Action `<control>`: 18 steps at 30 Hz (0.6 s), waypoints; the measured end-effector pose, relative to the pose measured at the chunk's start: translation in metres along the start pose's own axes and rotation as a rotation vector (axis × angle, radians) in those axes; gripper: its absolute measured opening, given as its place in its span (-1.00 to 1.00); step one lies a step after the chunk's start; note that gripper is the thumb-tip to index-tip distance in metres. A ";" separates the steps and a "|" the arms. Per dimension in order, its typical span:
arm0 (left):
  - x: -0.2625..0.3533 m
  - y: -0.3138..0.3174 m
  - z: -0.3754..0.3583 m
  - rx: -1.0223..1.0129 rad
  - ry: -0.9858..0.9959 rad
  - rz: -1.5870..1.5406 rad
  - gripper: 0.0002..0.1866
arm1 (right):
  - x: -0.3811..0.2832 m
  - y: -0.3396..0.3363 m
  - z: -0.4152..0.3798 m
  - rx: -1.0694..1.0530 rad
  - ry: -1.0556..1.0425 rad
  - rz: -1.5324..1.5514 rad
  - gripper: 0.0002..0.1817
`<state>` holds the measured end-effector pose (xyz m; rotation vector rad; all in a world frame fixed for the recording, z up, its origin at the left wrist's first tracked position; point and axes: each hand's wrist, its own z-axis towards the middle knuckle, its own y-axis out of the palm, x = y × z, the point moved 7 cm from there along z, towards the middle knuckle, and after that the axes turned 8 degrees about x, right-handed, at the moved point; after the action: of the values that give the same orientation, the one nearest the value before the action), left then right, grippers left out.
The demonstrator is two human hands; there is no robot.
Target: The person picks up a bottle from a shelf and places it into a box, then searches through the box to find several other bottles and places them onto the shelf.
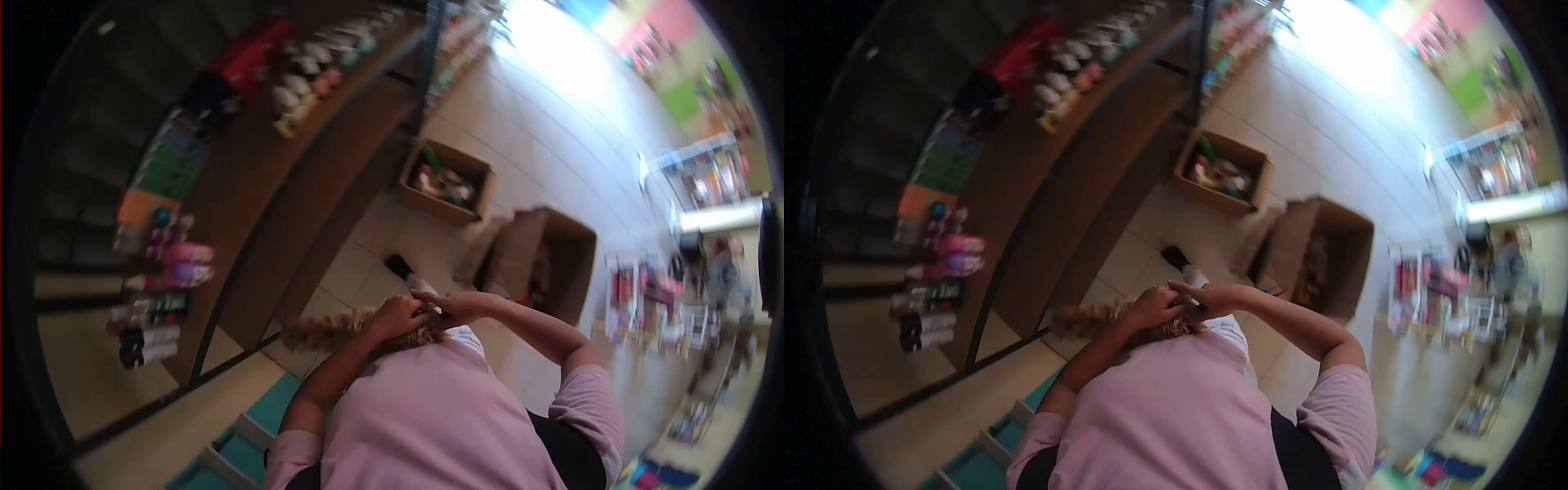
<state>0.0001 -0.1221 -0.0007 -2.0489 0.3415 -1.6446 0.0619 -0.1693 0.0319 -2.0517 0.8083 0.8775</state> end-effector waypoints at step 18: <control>0.120 0.183 0.111 -0.173 0.607 -0.047 -0.88 | 0.239 0.216 -0.370 1.825 0.723 1.310 -0.93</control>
<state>0.1553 -0.3112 -0.0114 -1.6304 0.6607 -2.3157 0.1482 -0.6432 -0.0598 0.0686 2.1825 -0.3211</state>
